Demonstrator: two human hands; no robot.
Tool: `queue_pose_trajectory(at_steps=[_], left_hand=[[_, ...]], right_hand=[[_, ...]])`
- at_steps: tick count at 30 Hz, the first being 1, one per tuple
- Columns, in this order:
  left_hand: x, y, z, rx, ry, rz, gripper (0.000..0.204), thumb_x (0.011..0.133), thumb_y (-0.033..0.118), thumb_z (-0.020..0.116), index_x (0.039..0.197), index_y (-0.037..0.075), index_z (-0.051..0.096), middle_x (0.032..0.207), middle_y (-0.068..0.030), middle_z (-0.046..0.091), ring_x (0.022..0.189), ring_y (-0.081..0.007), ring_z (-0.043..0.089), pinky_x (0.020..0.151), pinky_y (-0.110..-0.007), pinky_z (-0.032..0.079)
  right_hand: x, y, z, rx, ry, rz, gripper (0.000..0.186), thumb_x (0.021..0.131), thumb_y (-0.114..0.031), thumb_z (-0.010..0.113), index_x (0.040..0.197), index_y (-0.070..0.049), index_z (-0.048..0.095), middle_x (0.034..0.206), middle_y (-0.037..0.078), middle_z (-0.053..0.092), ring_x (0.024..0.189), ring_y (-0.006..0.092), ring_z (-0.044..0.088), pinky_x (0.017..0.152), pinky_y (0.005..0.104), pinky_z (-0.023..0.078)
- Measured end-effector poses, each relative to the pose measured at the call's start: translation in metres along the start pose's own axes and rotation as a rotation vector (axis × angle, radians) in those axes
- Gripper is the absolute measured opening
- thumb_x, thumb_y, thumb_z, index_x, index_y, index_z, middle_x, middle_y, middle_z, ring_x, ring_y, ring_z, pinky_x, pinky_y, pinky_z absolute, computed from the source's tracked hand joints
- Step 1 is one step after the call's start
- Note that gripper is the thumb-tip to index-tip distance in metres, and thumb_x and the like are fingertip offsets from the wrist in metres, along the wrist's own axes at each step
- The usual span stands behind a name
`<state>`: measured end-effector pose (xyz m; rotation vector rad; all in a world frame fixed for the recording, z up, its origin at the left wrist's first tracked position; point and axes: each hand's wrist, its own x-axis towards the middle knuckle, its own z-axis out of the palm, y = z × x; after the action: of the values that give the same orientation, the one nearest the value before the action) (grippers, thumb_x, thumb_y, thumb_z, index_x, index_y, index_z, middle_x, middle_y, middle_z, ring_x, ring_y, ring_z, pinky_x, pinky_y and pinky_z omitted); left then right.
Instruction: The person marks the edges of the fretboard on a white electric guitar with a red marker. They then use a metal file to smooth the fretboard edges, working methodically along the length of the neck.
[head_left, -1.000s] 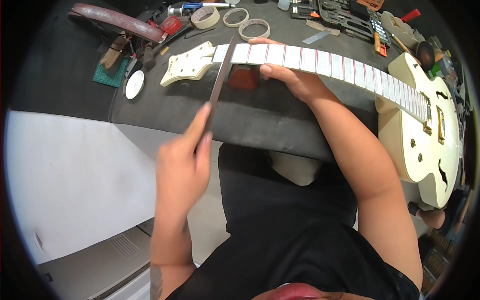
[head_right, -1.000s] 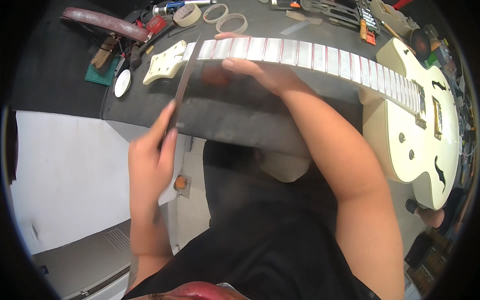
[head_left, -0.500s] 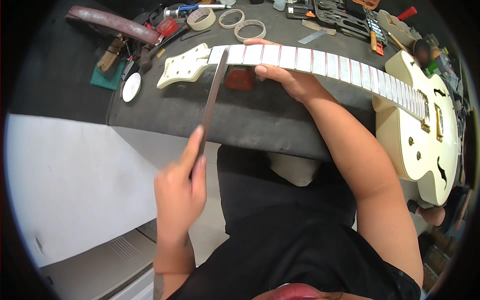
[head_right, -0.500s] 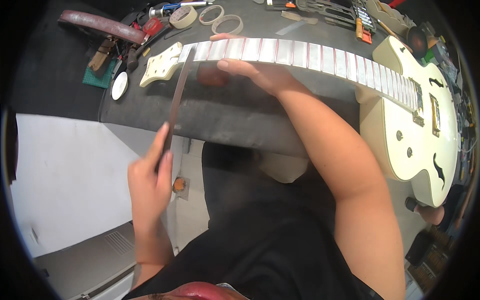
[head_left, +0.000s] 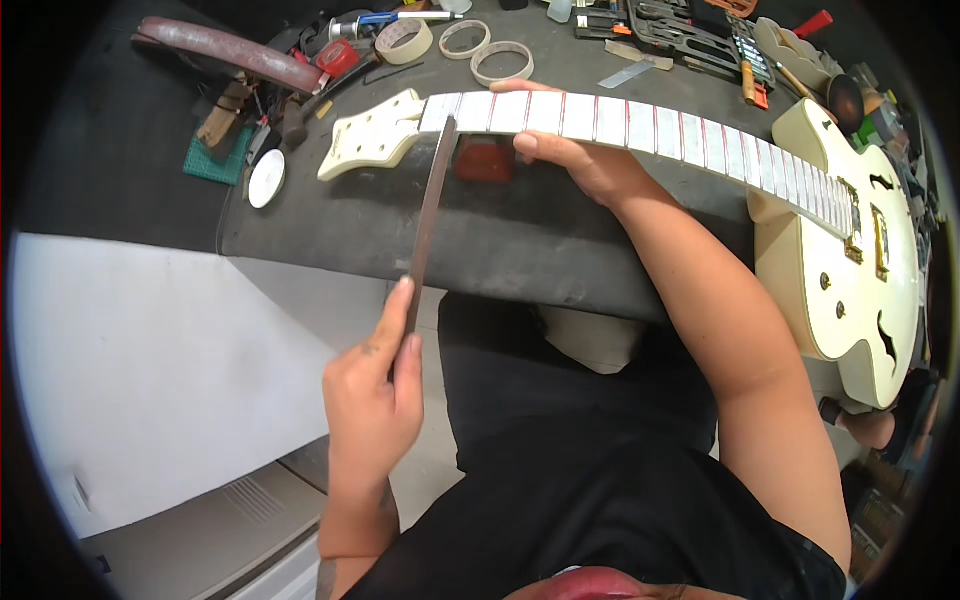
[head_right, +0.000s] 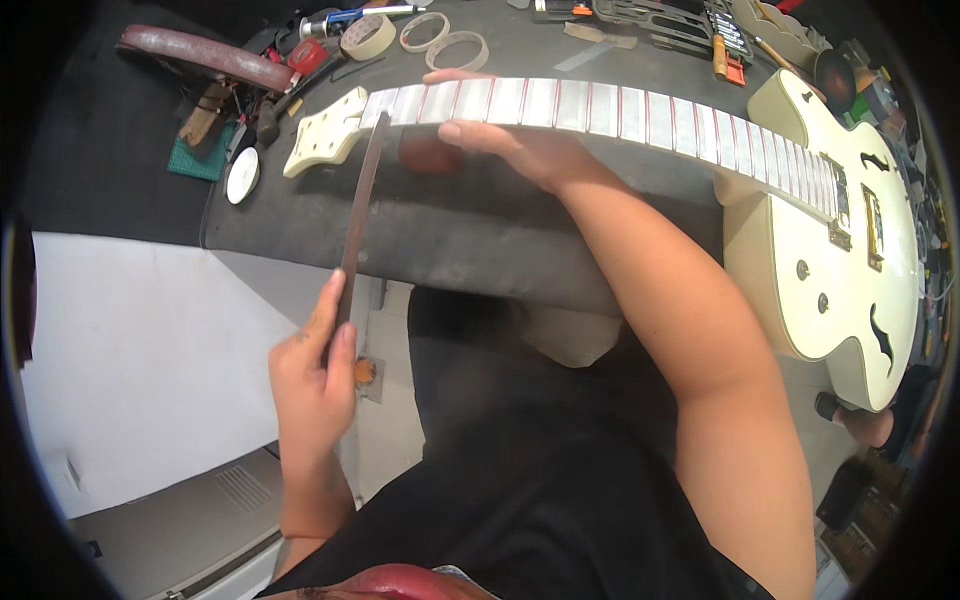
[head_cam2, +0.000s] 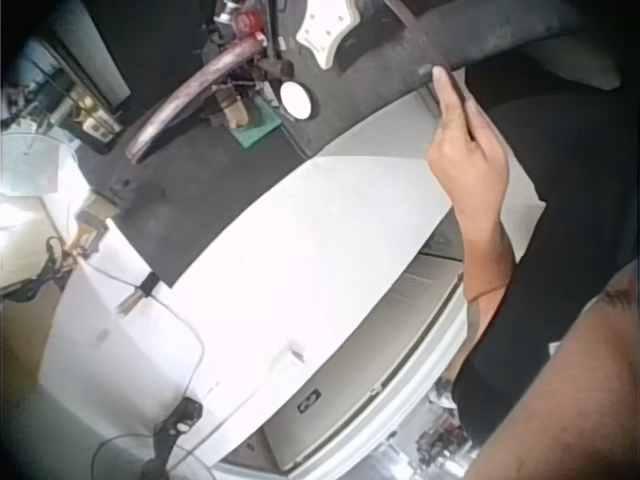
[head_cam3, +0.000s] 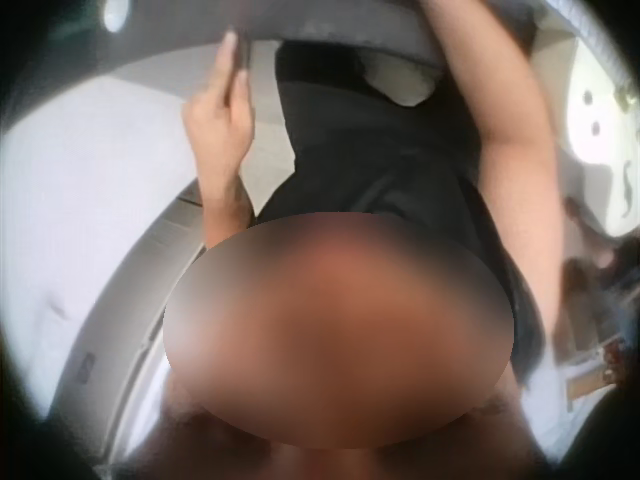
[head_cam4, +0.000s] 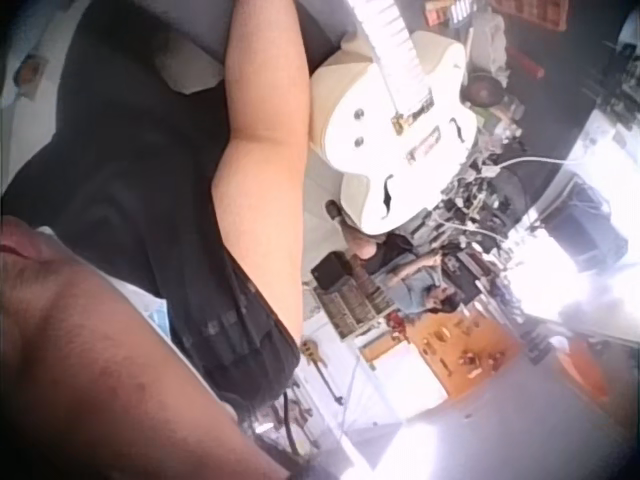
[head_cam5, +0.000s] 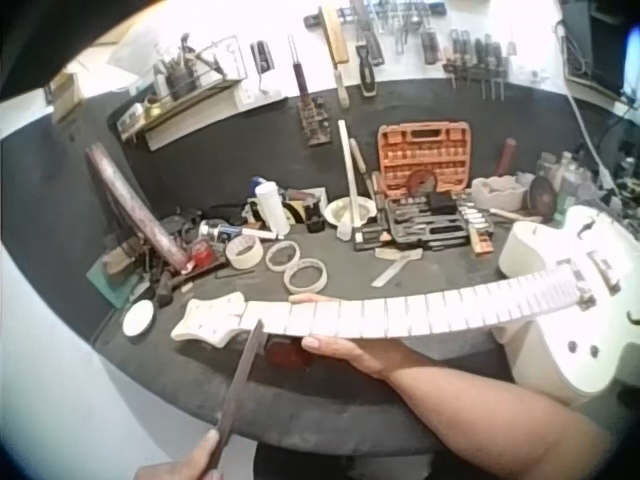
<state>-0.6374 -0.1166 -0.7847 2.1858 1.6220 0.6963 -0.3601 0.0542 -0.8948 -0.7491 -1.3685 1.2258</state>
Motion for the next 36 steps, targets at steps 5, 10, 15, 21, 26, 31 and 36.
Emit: queue_pose_trajectory(at_steps=[5,10,15,21,26,31,36], left_hand=[[0.112,0.008,0.015,0.153,0.047,0.15,0.046,0.1,0.008,0.067,0.146,0.008,0.069,0.085,-0.0248,0.073,0.077,-0.044,0.071,0.073,-0.048,0.056],[0.132,0.01,0.023,0.104,-0.006,0.055,0.044,0.105,0.017,0.063,0.149,0.014,0.068,0.078,-0.0218,0.071,0.061,-0.0288,0.069,0.067,-0.042,0.055],[-0.011,-0.008,0.007,-0.068,-0.006,-0.053,0.052,0.098,-0.001,0.068,0.149,0.007,0.067,0.088,-0.0254,0.073,0.067,-0.0407,0.068,0.068,-0.038,0.054],[0.1,0.003,0.017,0.083,0.047,0.17,0.043,0.101,0.006,0.067,0.144,0.007,0.07,0.09,-0.0261,0.074,0.072,-0.042,0.071,0.069,-0.045,0.057],[0.148,0.008,0.026,0.154,0.01,0.09,0.043,0.105,0.019,0.063,0.147,0.009,0.068,0.1,-0.027,0.076,0.08,-0.03,0.073,0.081,-0.037,0.057],[0.0,-0.008,0.013,-0.017,0.001,-0.02,0.055,0.096,-0.001,0.069,0.15,0.009,0.067,0.07,-0.0177,0.062,0.06,-0.0348,0.061,0.066,-0.041,0.051],[-0.076,-0.03,0.008,0.02,0.007,-0.003,0.055,0.095,-0.003,0.07,0.15,0.002,0.066,0.068,-0.0128,0.059,0.055,-0.0275,0.054,0.059,-0.035,0.046]], right_hand=[[0.003,-0.01,0.001,0.015,-0.037,0.049,0.071,0.095,-0.033,0.081,0.155,-0.004,0.058,0.099,0.0,0.065,0.09,0.0113,0.059,0.085,0.0291,0.05],[0.003,-0.004,-0.002,-0.001,-0.029,0.024,0.071,0.094,-0.033,0.081,0.155,-0.004,0.058,0.1,0.0,0.064,0.09,0.0114,0.058,0.086,0.0293,0.05],[0.002,-0.005,-0.004,-0.01,-0.005,0.0,0.071,0.095,-0.033,0.081,0.155,-0.004,0.058,0.1,0.0,0.065,0.09,0.0112,0.058,0.085,0.0291,0.05],[0.002,-0.007,-0.002,0.03,-0.03,0.051,0.071,0.095,-0.034,0.081,0.155,-0.004,0.058,0.101,0.0,0.065,0.09,0.0112,0.058,0.085,0.0292,0.05],[0.002,-0.009,0.002,-0.016,-0.042,0.025,0.071,0.094,-0.034,0.081,0.155,-0.005,0.059,0.109,0.001,0.067,0.092,0.0115,0.058,0.086,0.0294,0.05],[-0.001,-0.004,-0.004,-0.019,0.001,0.026,0.071,0.095,-0.032,0.08,0.156,-0.004,0.057,0.107,0.0,0.066,0.092,0.0115,0.057,0.088,0.0293,0.051],[0.001,-0.004,0.001,0.036,-0.016,0.074,0.077,0.093,-0.033,0.082,0.159,-0.004,0.054,0.112,0.001,0.066,0.095,0.0114,0.057,0.089,0.0294,0.051]])
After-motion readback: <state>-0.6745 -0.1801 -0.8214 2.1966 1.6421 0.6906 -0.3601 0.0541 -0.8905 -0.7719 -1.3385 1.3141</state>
